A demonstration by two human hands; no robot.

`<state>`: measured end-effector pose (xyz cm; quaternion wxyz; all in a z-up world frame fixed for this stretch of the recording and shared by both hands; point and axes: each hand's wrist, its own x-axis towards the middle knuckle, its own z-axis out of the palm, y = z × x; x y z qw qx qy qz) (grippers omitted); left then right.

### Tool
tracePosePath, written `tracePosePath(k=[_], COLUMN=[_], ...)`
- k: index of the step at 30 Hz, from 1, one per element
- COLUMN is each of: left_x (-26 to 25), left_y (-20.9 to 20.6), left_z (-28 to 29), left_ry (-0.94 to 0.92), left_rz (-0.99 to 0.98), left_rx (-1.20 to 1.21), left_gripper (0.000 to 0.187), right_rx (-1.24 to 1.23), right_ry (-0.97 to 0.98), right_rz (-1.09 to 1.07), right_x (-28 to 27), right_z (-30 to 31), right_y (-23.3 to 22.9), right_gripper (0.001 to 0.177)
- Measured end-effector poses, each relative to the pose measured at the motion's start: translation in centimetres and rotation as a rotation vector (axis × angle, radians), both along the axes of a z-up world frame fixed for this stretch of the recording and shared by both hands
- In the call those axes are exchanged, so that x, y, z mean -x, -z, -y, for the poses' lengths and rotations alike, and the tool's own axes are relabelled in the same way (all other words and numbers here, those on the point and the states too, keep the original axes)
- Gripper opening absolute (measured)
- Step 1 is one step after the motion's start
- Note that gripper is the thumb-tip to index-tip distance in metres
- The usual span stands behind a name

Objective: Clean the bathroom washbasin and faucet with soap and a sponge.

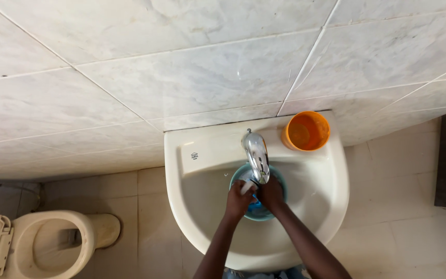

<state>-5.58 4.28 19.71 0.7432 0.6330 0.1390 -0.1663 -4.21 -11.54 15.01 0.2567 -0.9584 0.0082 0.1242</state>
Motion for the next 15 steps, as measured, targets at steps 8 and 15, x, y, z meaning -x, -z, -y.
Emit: tracePosePath(k=[8, 15], left_x=[0.6, -0.4], left_y=[-5.7, -0.4], left_z=[-1.6, -0.7], left_ry=[-0.140, -0.229], left_rz=[-0.166, -0.373], left_rx=[0.106, 0.544], left_gripper=[0.032, 0.036], right_rx=[-0.661, -0.436], right_ry=[0.064, -0.066], right_rz=[0.268, 0.434], right_x=[2.2, 5.3], right_z=[-0.3, -4.4], right_y=[-8.7, -10.8], right_gripper=[0.067, 0.042])
